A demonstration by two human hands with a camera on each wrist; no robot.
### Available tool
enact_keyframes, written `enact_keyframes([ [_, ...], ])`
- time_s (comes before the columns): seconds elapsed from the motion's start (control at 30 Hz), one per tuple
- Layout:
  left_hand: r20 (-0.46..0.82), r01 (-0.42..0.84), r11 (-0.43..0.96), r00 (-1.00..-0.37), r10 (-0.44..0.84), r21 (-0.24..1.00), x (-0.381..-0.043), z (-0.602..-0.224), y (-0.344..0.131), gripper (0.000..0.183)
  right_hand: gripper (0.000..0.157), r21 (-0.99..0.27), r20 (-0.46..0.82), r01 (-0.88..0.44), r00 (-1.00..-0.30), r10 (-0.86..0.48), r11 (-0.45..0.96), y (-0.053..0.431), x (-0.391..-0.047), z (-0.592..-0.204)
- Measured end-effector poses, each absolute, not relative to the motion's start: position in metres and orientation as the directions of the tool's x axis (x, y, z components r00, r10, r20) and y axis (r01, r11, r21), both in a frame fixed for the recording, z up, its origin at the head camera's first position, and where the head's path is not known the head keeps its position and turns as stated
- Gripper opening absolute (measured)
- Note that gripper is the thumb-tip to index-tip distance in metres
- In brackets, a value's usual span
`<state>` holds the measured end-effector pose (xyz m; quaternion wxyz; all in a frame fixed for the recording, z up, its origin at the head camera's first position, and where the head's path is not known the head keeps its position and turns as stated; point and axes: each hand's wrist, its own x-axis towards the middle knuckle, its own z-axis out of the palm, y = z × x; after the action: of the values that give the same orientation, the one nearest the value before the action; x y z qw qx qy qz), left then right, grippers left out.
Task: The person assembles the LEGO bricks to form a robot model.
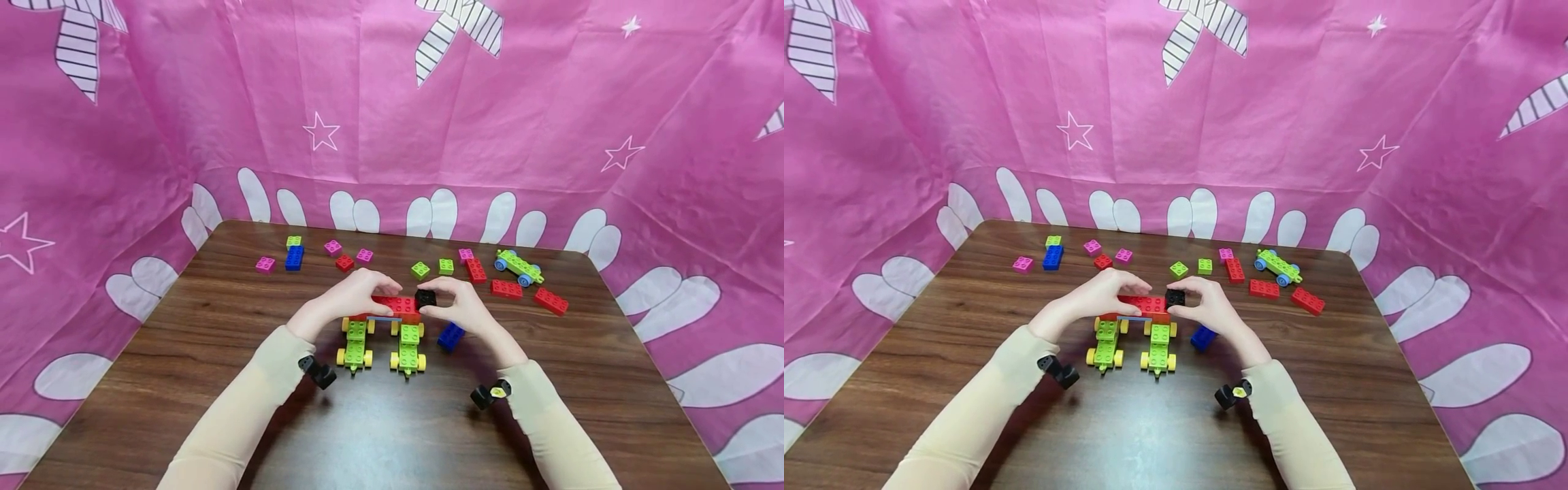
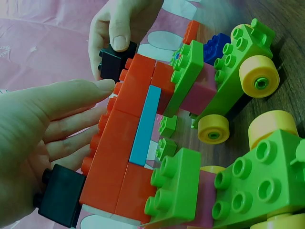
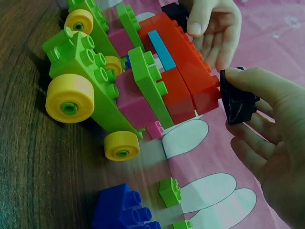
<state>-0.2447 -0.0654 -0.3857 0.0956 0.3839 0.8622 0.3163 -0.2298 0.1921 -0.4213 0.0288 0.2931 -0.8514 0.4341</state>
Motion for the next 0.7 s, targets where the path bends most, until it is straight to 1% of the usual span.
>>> enact_keyframes([
  [0.23,0.071,0.597,0.517,-0.693,0.717,0.613,-0.245,-0.3866,-0.0592,0.045,0.037,-0.691,0.331,-0.571,-0.795,-0.509,0.442,0.1907,-0.2304,-0.4217],
  [0.4,0.057,0.59,0.525,-0.696,0.715,0.613,-0.2452,-0.3869,-0.057,0.046,0.037,-0.686,0.337,-0.577,-0.791,-0.51,0.443,0.1896,-0.2312,-0.4223],
  [0.57,0.037,0.578,0.543,-0.705,0.708,0.609,-0.2456,-0.389,-0.0572,0.047,0.037,-0.688,0.326,-0.569,-0.797,-0.508,0.451,0.1884,-0.2302,-0.4195],
  [0.7,0.038,0.573,0.551,-0.713,0.7,0.607,-0.2457,-0.3908,-0.0576,0.046,0.038,-0.707,0.28,-0.529,-0.819,-0.501,0.469,0.1865,-0.2289,-0.4162],
])
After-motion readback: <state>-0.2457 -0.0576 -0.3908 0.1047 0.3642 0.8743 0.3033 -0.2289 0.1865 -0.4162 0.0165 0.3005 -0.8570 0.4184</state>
